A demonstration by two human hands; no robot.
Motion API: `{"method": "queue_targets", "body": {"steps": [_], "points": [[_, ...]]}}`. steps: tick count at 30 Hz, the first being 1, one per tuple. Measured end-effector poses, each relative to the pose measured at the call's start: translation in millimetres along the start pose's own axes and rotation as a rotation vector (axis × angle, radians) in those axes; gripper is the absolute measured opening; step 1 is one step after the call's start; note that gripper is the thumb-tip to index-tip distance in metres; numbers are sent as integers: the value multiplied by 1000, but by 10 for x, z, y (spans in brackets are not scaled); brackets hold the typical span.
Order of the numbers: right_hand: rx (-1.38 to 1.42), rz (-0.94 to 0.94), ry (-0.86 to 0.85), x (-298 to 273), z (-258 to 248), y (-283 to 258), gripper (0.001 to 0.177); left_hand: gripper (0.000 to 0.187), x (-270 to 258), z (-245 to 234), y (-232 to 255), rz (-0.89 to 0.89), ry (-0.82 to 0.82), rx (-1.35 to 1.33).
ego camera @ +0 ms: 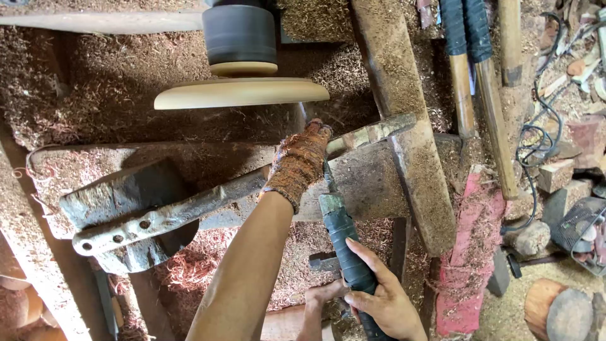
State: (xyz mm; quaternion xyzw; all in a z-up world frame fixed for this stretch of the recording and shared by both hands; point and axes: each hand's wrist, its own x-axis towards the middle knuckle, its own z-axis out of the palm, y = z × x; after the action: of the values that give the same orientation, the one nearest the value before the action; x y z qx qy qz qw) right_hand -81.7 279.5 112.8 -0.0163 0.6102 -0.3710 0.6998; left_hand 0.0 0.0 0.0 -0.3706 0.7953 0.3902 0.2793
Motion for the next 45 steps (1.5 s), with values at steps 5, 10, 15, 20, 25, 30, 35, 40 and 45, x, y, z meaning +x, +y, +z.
{"method": "queue_targets", "body": {"steps": [5, 10, 15, 20, 25, 30, 35, 40, 45], "points": [[35, 12, 43, -11, 92, 44, 85, 45, 280, 346, -159, 143, 157, 57], [59, 40, 75, -18, 205, 61, 82, 72, 368, 398, -181, 87, 44, 24], [-41, -138, 34, 22, 181, 237, 80, 66, 461, 551, -250, 101, 105, -36], [-29, -87, 26, 3, 161, 141, 80, 121, 28, 27, -37, -38, -73, -83], [-160, -112, -34, 26, 0, 53, 79, 53, 278, 341, -146, -8, 29, -88], [-115, -98, -103, 67, -172, -8, 76, 47, -44, 3, 0, -9, 82, -166], [-244, -118, -154, 134, -359, -92, 77, 125, -61, -19, 81, -152, -67, 118], [-319, -31, -198, 156, -481, -234, 80, 53, 59, 33, 35, -39, 40, -45], [-220, 42, -161, 161, -431, -263, 81, 57, -20, -48, 63, -69, 24, -40]]}}
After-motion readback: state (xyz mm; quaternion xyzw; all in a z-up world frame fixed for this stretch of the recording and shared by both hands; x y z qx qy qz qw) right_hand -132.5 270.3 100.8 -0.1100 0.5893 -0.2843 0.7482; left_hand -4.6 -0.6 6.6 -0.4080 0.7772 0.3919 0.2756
